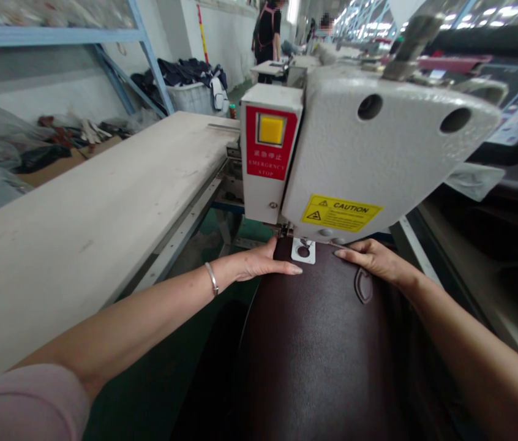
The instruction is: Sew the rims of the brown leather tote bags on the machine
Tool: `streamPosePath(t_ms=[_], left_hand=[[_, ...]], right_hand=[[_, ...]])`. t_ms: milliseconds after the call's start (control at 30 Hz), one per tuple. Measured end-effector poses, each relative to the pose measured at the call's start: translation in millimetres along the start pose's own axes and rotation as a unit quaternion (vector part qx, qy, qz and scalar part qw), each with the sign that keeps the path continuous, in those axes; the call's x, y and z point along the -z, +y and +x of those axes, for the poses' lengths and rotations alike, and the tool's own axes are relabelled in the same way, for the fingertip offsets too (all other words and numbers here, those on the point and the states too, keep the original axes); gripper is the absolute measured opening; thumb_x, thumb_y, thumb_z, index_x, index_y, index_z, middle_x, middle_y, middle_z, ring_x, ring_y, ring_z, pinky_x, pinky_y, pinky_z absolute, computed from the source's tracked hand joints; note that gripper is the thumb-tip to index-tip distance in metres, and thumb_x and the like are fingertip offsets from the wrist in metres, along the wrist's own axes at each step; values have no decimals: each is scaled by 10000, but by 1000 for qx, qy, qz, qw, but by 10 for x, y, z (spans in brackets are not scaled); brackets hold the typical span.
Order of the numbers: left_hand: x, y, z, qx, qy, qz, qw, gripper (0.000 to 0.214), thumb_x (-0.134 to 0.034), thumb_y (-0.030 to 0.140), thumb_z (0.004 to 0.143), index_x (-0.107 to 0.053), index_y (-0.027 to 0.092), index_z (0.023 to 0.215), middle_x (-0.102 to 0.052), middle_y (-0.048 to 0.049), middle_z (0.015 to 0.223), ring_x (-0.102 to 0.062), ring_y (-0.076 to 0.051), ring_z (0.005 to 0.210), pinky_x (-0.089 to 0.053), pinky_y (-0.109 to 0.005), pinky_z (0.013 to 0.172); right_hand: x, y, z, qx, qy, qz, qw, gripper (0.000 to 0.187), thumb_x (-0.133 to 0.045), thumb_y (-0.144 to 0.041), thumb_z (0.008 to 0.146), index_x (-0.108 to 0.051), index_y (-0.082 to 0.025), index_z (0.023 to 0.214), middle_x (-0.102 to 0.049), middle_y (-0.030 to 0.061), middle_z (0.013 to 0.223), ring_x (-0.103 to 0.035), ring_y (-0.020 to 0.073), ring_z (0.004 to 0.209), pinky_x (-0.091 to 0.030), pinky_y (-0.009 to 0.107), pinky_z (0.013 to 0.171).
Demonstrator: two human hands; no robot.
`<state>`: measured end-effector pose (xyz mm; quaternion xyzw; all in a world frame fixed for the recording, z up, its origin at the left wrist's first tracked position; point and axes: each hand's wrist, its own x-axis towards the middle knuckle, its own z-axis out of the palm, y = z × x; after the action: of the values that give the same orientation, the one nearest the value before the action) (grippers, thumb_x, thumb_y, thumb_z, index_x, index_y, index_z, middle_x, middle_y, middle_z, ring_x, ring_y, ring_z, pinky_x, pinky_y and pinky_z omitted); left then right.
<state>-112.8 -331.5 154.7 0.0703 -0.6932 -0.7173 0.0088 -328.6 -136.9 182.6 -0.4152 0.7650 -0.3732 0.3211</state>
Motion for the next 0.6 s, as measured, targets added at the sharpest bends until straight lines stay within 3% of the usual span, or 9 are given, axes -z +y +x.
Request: streamPosePath(t_ms=[133, 233, 333, 400, 500, 600], left_hand=[[-45, 29, -29, -19, 10, 11, 1000, 1004, -815, 328, 690, -261, 133, 1504, -375, -178, 1525, -347, -294, 1428, -233, -464, 1199], [-43, 35, -28, -14, 17, 15, 1000, 992, -825, 334, 668, -301, 127, 1484, -380, -182, 1523, -351, -309, 1425, -215, -476, 1203], [-43, 33, -32, -7, 31, 14, 999, 992, -834, 352, 646, -327, 90, 1459, -422, -193, 1492, -379, -302, 1408, -239, -448, 1199], [-52, 31, -40, -10, 39, 12, 999, 1003, -832, 359, 645, -318, 87, 1462, -422, -189, 1495, -377, -292, 1411, -243, -436, 1200], [-70, 24, -47, -28, 40, 3, 999, 983, -829, 346, 643, -336, 90, 1453, -422, -187, 1501, -369, -294, 1417, -237, -439, 1205], [-81, 9, -41, -39, 39, -9, 998, 934, -828, 324, 641, -382, 92, 1429, -449, -190, 1482, -369, -307, 1417, -230, -458, 1206]], right_hand=[[0, 7, 5, -13, 0, -4, 1000, 525, -755, -673, 661, -634, -170, 570, -557, 7, 509, -506, 148, 511, -400, 266, 487], [25, -14, 0, -23, -8, -4, 1000, 516, -758, -668, 666, -655, -168, 587, -616, 26, 562, -566, 172, 552, -462, 284, 537], [55, -86, 17, -16, -48, 1, 999, 417, -773, -597, 704, -747, -183, 743, -733, 65, 761, -681, 257, 790, -553, 342, 750], [54, -156, 36, 0, -78, 10, 997, 373, -787, -535, 722, -782, -209, 904, -768, 68, 934, -687, 297, 986, -535, 393, 933], [13, -247, 59, 6, -81, 31, 996, 403, -803, -481, 719, -785, -233, 1036, -754, 65, 1120, -597, 333, 1229, -424, 444, 1121], [-37, -281, 64, -15, -59, 50, 997, 388, -806, -471, 708, -797, -233, 1014, -737, 71, 1181, -478, 352, 1367, -371, 459, 1173]])
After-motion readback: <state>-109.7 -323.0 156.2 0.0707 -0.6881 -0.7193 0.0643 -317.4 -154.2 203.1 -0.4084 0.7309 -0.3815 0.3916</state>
